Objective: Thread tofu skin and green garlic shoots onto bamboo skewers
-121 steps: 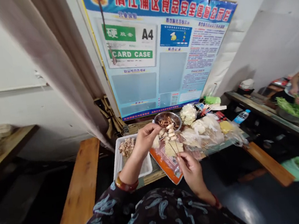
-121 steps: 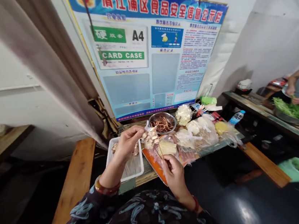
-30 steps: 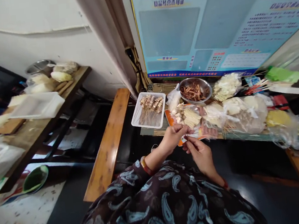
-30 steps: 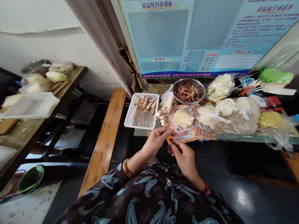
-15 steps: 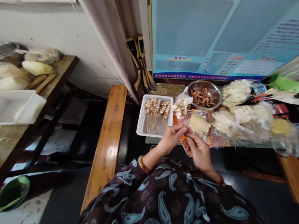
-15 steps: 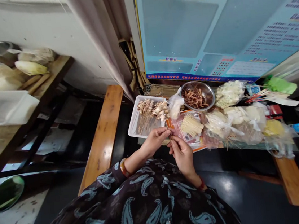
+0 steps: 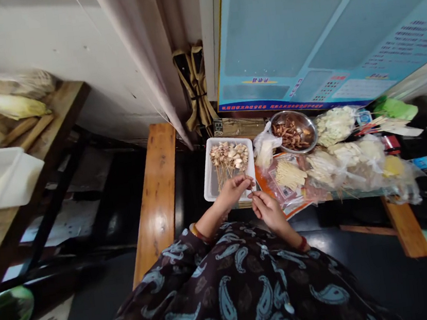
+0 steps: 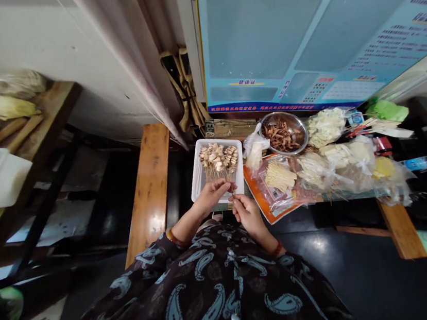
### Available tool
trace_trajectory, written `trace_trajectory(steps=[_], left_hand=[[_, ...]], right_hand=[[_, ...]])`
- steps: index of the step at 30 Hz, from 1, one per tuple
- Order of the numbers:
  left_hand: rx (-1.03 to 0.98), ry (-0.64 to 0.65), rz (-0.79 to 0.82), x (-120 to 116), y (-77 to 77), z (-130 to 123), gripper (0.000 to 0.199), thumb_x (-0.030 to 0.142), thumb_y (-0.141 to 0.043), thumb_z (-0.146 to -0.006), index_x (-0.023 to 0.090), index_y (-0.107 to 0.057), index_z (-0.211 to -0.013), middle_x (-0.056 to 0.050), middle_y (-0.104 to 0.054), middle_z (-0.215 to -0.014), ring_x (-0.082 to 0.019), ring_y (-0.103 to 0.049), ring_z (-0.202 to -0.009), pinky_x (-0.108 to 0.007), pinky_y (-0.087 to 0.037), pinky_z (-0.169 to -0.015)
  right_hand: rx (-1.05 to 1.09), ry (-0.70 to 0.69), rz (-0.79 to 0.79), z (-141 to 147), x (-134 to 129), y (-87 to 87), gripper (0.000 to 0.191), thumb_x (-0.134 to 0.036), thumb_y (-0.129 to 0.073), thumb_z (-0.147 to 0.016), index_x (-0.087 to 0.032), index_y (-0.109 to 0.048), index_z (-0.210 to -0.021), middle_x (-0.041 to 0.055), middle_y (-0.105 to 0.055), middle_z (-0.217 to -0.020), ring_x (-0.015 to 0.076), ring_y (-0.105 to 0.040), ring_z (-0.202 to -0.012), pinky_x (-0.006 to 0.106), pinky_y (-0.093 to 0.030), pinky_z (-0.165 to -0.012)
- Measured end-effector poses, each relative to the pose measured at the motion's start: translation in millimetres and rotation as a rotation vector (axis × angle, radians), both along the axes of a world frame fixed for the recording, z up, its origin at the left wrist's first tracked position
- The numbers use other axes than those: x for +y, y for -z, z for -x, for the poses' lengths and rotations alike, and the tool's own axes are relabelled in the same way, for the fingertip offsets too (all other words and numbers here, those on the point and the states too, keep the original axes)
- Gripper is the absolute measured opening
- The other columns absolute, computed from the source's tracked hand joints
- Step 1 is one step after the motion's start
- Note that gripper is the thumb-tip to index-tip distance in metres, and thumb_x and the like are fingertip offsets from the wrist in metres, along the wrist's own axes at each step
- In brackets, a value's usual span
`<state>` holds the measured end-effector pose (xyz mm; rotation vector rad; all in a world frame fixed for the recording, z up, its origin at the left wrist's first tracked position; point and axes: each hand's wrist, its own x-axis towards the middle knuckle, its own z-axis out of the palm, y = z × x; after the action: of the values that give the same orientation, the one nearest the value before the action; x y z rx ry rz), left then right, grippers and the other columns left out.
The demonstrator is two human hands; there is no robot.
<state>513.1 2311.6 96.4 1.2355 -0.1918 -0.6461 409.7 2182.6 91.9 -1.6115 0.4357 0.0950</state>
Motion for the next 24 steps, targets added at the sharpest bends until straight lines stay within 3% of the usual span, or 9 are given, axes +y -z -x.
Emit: trace_trajectory(steps=[5, 11, 15, 19, 24], left_hand=[[0.118, -0.049, -0.123, 18.7, 36.7, -19.9, 0.032, 0.032, -0.072, -0.080, 0.013, -0.069, -0.105, -0.007, -0.075, -0.087, -0.015, -0.068, -0.075, -0.029, -0.049, -0.077], [0.125, -0.243, -0.287, 38.6, 69.8, -46.5, 0.027, 0.033, -0.068, -0.078, 0.012, -0.069, -0.095, -0.007, -0.073, -0.082, -0.015, -0.066, -0.071, -0.029, -0.050, -0.075], [0.110, -0.333, -0.406, 45.2, 86.8, -62.7, 0.026, 0.032, -0.068, -0.075, 0.013, -0.069, -0.092, -0.006, -0.072, -0.081, -0.016, -0.065, -0.073, -0.029, -0.050, -0.076], [0.082, -0.403, -0.517, 49.2, 100.9, -67.8, 0.023, 0.028, -0.069, -0.073, 0.014, -0.071, -0.090, -0.007, -0.072, -0.085, -0.019, -0.065, -0.083, -0.032, -0.048, -0.082], [0.080, -0.426, -0.565, 50.9, 102.9, -65.0, 0.014, 0.022, -0.069, -0.071, 0.015, -0.071, -0.083, -0.007, -0.072, -0.086, -0.020, -0.064, -0.087, -0.032, -0.047, -0.087]], right_hand=[[0.062, 0.169, -0.112, -20.2, -1.5, 19.6, 0.039, -0.056, -0.067, -0.080, -0.019, -0.065, -0.093, -0.0055, -0.051, -0.062, 0.0061, -0.040, -0.044, 0.020, -0.026, -0.040], [0.098, 0.232, -0.132, -65.9, -25.7, 48.5, 0.040, -0.055, -0.073, -0.071, -0.018, -0.062, -0.083, -0.0038, -0.057, -0.063, 0.0076, -0.049, -0.048, 0.019, -0.032, -0.042], [0.135, 0.273, -0.136, -95.5, -39.1, 74.1, 0.040, -0.054, -0.074, -0.068, -0.019, -0.061, -0.081, -0.0036, -0.058, -0.062, 0.0085, -0.052, -0.050, 0.020, -0.035, -0.043], [0.204, 0.268, -0.146, -103.4, -42.8, 96.4, 0.037, -0.051, -0.076, -0.067, -0.019, -0.060, -0.075, -0.0034, -0.058, -0.059, 0.0085, -0.052, -0.048, 0.019, -0.035, -0.043], [0.234, 0.231, -0.142, -98.9, -42.5, 102.6, 0.041, -0.054, -0.078, -0.062, -0.018, -0.060, -0.072, -0.0026, -0.059, -0.057, 0.0091, -0.051, -0.047, 0.020, -0.036, -0.043]])
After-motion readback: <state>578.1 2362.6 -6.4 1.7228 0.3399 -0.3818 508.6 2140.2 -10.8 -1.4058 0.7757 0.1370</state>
